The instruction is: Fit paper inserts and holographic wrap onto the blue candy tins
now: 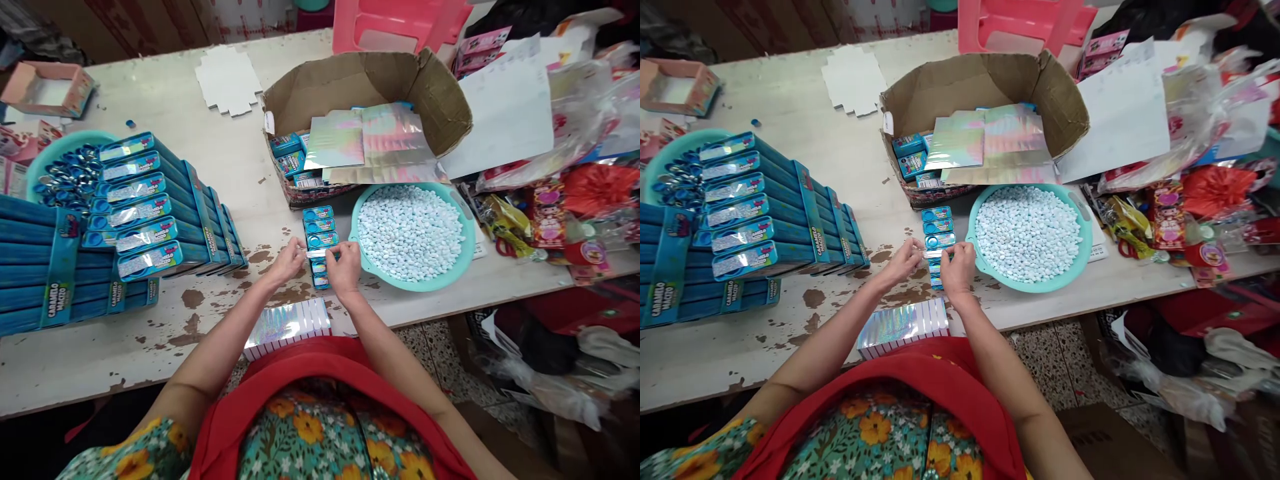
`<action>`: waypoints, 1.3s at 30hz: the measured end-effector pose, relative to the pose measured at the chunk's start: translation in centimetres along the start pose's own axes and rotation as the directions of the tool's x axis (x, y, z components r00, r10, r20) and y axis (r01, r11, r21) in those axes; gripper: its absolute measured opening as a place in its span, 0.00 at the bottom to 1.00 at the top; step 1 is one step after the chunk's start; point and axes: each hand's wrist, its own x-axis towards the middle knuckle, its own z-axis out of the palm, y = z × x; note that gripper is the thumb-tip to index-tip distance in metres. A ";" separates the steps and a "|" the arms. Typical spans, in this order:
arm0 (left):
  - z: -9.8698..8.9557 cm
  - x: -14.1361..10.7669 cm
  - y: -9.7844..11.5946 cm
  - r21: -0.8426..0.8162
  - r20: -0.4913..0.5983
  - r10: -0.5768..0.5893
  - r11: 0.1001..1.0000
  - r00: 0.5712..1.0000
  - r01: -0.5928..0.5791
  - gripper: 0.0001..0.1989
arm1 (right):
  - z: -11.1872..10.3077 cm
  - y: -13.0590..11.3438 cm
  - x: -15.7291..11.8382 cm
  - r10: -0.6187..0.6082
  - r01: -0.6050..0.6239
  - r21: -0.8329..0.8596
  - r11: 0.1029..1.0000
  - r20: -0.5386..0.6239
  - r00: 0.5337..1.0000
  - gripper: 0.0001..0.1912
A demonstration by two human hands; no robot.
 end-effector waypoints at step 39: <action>-0.5 -12.1 -6.6 0.382 0.063 -0.216 0.907 0.974 0.176 0.11 | -0.3 0.0 -12.0 -0.412 0.567 0.032 0.823 0.721 0.558 0.21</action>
